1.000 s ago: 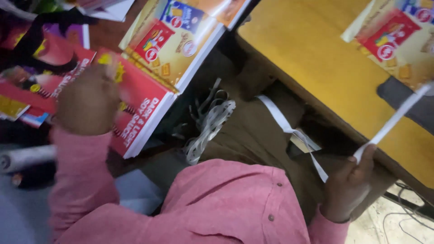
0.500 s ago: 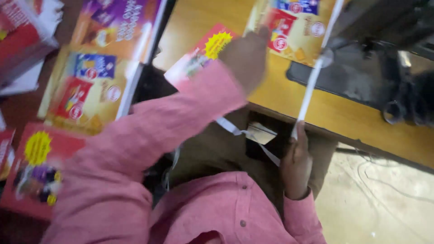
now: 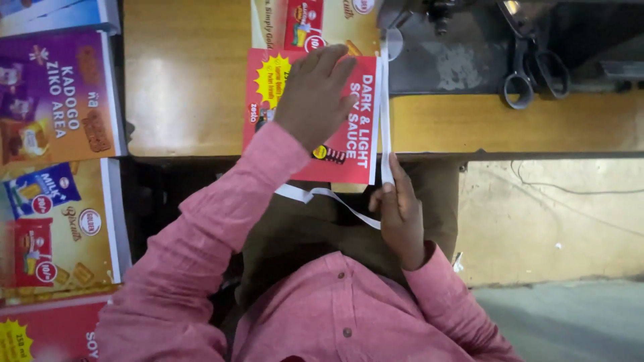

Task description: The person sews a white ribbon onto the edges of various printed paper sheets using a sewing machine. They repeatedly pick up sheets from a stack, align them with the ribbon under the needle, and sew along the edge before moving the finished sheet aside.

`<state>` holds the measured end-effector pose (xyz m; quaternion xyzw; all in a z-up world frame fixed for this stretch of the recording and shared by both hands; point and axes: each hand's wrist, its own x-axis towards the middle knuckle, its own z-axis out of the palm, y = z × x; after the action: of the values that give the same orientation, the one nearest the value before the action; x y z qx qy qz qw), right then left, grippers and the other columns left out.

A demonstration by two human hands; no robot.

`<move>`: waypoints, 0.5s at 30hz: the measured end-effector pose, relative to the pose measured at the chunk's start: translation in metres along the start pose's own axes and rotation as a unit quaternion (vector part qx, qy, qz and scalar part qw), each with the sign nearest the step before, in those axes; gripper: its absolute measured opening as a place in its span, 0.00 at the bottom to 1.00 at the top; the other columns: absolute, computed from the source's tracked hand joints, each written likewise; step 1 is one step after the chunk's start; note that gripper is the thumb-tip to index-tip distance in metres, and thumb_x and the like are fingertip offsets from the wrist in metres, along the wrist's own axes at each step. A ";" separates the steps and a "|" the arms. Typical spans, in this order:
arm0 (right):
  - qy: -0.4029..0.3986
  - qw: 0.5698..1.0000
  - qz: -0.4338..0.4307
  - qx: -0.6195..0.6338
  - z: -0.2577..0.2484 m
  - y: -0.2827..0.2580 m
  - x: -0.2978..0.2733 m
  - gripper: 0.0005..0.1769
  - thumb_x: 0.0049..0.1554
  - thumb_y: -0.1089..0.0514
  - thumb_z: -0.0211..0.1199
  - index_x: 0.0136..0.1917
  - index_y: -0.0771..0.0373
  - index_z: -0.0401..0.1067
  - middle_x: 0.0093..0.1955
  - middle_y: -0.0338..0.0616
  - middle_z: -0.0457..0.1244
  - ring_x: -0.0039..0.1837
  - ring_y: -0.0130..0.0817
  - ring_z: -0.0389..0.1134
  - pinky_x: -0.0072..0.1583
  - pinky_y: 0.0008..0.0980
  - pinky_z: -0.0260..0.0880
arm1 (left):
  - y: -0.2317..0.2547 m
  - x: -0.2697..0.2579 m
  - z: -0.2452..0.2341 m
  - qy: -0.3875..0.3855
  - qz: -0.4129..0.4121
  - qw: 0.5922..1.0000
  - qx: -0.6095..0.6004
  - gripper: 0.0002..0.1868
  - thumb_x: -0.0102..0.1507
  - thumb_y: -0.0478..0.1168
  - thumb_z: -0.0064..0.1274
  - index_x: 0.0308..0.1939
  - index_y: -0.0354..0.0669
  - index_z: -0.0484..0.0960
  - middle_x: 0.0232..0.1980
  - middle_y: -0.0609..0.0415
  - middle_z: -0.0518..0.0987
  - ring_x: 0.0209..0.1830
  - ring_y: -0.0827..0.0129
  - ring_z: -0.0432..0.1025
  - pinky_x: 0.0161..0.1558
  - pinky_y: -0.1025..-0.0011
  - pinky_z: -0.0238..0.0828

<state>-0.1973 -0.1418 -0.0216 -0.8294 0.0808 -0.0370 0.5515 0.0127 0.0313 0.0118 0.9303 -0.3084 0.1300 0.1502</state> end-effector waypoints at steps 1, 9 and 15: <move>-0.005 0.999 -0.004 0.044 0.002 0.002 0.000 0.33 0.74 0.44 0.44 0.87 0.56 0.54 0.35 0.39 0.64 0.38 0.26 0.65 0.46 0.29 0.66 | -0.002 -0.010 0.000 -0.044 0.005 0.998 -0.054 0.24 0.71 0.47 0.56 0.67 0.41 0.75 0.68 0.42 0.72 0.66 0.48 0.66 0.63 0.48 0.63; 0.025 0.982 0.028 0.186 0.012 0.014 -0.005 0.33 0.72 0.46 0.41 0.84 0.63 0.58 0.45 0.56 0.73 0.47 0.41 0.80 0.34 0.21 0.61 | 0.031 -0.061 0.036 0.014 0.019 0.995 -0.094 0.32 0.68 0.60 0.59 0.68 0.43 0.79 0.76 0.40 0.70 0.79 0.42 0.62 0.76 0.41 0.55; 0.019 0.985 0.026 0.171 0.008 0.002 -0.007 0.31 0.73 0.49 0.44 0.85 0.60 0.57 0.52 0.60 0.69 0.45 0.46 0.78 0.31 0.23 0.63 | 0.034 -0.065 0.042 0.025 0.022 0.997 -0.065 0.29 0.67 0.63 0.58 0.62 0.49 0.82 0.70 0.43 0.74 0.74 0.44 0.67 0.70 0.47 0.63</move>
<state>-0.2027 -0.1338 -0.0262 -0.7194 0.1051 -0.0514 0.6847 -0.0519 0.0248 -0.0419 0.9078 -0.3332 0.1359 0.2152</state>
